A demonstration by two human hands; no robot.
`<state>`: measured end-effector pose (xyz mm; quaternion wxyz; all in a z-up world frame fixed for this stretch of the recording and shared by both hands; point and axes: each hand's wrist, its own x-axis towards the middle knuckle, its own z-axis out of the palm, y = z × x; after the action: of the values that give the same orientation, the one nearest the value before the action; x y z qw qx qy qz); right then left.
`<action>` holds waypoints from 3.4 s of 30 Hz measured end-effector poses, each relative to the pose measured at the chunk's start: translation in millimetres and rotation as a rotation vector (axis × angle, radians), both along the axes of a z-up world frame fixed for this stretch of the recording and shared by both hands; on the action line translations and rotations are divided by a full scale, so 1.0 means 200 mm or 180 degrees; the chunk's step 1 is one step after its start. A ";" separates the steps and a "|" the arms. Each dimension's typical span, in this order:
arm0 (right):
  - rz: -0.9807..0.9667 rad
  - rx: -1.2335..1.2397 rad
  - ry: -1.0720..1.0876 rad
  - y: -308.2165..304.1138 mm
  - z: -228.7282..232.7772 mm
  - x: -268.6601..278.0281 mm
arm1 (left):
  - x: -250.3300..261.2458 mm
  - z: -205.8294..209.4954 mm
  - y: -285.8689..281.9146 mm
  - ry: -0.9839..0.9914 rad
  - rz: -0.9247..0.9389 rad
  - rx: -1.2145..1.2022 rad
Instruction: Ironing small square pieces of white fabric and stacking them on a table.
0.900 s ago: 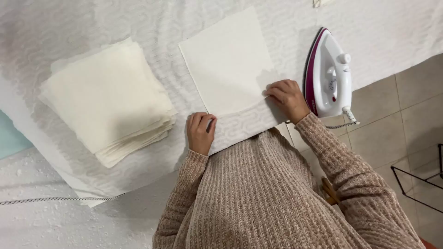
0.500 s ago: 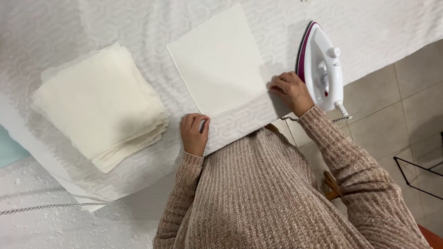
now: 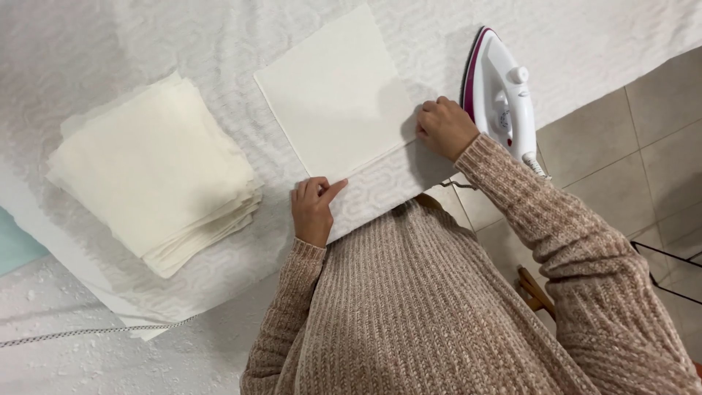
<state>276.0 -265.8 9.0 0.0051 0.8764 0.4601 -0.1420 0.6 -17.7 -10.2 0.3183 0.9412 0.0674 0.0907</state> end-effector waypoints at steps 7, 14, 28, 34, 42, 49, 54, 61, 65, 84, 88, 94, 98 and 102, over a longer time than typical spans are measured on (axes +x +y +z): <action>0.0025 -0.0187 -0.0241 0.01 -0.11 0.01 | 0.11 0.18 -0.07 0.0140 -0.0076 0.0099; 0.0096 -0.0222 -0.0390 -0.03 -0.20 0.00 | 0.37 0.27 -0.41 -0.1032 -0.1489 0.0631; -0.0003 -0.0051 -0.0095 -0.03 -0.09 0.00 | 0.51 0.31 -0.50 -0.0197 -0.1291 0.0713; -0.0625 0.0593 -0.0774 -0.14 0.54 0.12 | 0.51 0.25 -0.51 -0.0027 -0.1327 0.0993; -0.2466 0.0370 0.0969 -0.45 0.65 0.19 | 0.50 0.20 -0.53 0.0694 -0.1598 0.0663; -0.2747 0.1577 0.2455 -0.44 0.71 0.10 | 0.48 0.16 -0.54 -0.0203 -0.1161 0.0665; -0.0704 -0.0300 0.1283 -0.50 0.78 0.10 | 0.48 0.11 -0.54 0.0019 -0.1278 0.0533; -0.0065 -0.0828 0.1355 -0.42 0.74 0.22 | 0.48 0.15 -0.58 -0.0362 -0.0886 0.0558; 0.0143 -0.1006 0.1359 -0.36 0.77 0.26 | 0.50 0.15 -0.59 -0.0561 -0.0745 0.0519; 0.0645 -0.1088 0.1421 -0.22 0.60 0.24 | 0.31 0.02 -0.41 -0.0945 0.1042 0.0101; 0.0631 -0.1059 0.1429 -0.21 0.59 0.22 | 0.32 0.06 -0.39 -0.0799 0.1144 -0.0198; 0.0677 -0.1028 0.1484 -0.14 0.60 0.20 | 0.32 0.03 -0.33 -0.0342 0.0990 -0.0646; 0.0745 -0.1041 0.1460 -0.11 0.58 0.17 | 0.34 0.04 -0.30 -0.0070 0.0921 -0.0721; 0.0791 -0.0985 0.1430 -0.06 0.57 0.12 | 0.36 0.07 -0.29 -0.0019 0.0857 -0.0604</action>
<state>301.0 -278.5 123.1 0.0540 0.7489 0.5263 -0.3992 71.9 -76.2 3.9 0.3909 0.8891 0.2003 0.1286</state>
